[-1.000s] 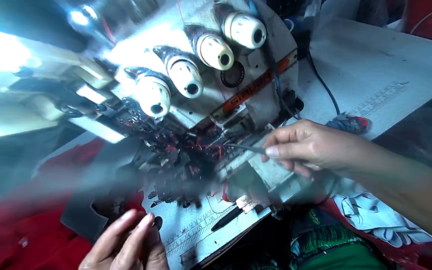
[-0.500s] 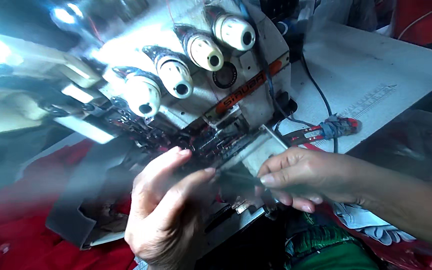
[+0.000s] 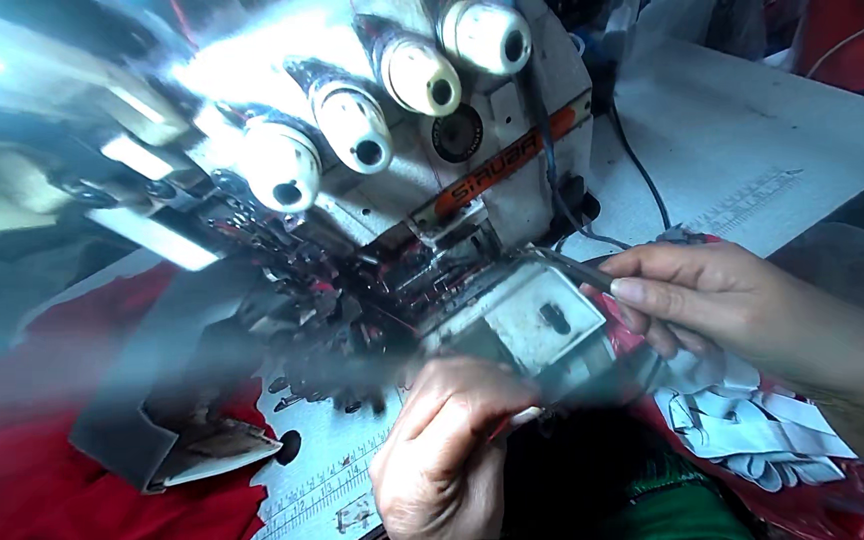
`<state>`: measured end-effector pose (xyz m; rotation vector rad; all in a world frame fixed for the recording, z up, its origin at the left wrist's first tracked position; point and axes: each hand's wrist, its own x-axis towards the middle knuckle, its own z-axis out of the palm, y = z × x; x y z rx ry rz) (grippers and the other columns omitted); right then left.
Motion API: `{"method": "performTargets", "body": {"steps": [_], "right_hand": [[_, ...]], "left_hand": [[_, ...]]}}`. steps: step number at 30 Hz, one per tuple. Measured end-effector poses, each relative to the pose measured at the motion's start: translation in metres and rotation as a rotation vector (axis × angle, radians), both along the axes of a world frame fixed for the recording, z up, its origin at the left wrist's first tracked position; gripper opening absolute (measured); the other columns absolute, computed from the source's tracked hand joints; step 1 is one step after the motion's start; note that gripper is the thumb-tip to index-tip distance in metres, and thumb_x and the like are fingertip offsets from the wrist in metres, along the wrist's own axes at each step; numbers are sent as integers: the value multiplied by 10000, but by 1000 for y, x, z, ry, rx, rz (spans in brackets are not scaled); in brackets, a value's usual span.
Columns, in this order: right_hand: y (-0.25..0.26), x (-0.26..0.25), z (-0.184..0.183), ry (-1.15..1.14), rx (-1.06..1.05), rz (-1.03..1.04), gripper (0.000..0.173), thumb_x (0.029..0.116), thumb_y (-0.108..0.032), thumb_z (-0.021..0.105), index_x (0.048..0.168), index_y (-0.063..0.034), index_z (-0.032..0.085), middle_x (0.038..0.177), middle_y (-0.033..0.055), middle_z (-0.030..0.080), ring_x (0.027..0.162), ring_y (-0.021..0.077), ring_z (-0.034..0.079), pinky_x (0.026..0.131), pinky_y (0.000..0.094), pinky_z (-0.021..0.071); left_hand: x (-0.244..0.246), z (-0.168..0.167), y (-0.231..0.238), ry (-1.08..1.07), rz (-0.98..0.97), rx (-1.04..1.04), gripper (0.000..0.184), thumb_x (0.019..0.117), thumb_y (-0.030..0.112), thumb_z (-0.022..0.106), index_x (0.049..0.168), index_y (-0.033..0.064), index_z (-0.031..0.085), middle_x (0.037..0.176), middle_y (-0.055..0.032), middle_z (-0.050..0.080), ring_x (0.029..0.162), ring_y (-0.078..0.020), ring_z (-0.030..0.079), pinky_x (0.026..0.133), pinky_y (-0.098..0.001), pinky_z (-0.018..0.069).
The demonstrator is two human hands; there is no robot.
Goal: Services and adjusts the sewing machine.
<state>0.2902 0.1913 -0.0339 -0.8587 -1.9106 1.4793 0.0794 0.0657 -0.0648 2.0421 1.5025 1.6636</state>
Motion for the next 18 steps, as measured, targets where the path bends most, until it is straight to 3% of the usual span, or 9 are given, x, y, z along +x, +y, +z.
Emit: {"method": "performTargets", "body": {"steps": [3, 6, 10, 14, 18], "right_hand": [[-5, -2, -3, 19, 74, -22, 212, 1034, -176, 540, 1106, -124, 732, 718, -78, 644, 551, -12, 571, 467, 108, 459], [-10, -6, -6, 42, 187, -30, 205, 1023, -159, 556, 1140, -112, 718, 753, -86, 669, 606, -24, 614, 515, 115, 508], [-18, -16, -5, 59, 402, -23, 172, 981, -155, 601, 1087, -110, 729, 838, -110, 687, 662, -76, 609, 579, 87, 524], [-20, -26, -5, 38, 542, -27, 180, 965, -193, 614, 1051, -127, 758, 941, -96, 716, 839, -88, 629, 721, 65, 508], [-20, -34, -5, 36, 595, 40, 192, 962, -182, 616, 1060, -117, 767, 943, -73, 715, 858, -70, 635, 733, 77, 511]], "left_hand": [[6, 2, 3, -204, -33, -25, 116, 1005, 258, 644, 975, 212, 746, 964, 139, 713, 956, 10, 673, 868, -159, 551], [4, 6, 0, -422, 37, -184, 99, 966, 283, 683, 962, 273, 781, 925, 137, 735, 874, 2, 694, 801, -166, 580], [-6, 19, 0, -712, 112, -361, 132, 955, 183, 676, 916, 236, 791, 814, 69, 737, 752, -33, 693, 717, -185, 578], [-14, 23, -3, -834, 121, -450, 170, 963, 142, 644, 895, 197, 790, 758, 55, 719, 705, -28, 679, 687, -179, 574], [-19, 24, -6, -833, 117, -476, 179, 951, 113, 640, 890, 186, 791, 753, 46, 718, 703, -38, 682, 690, -188, 580]]}}
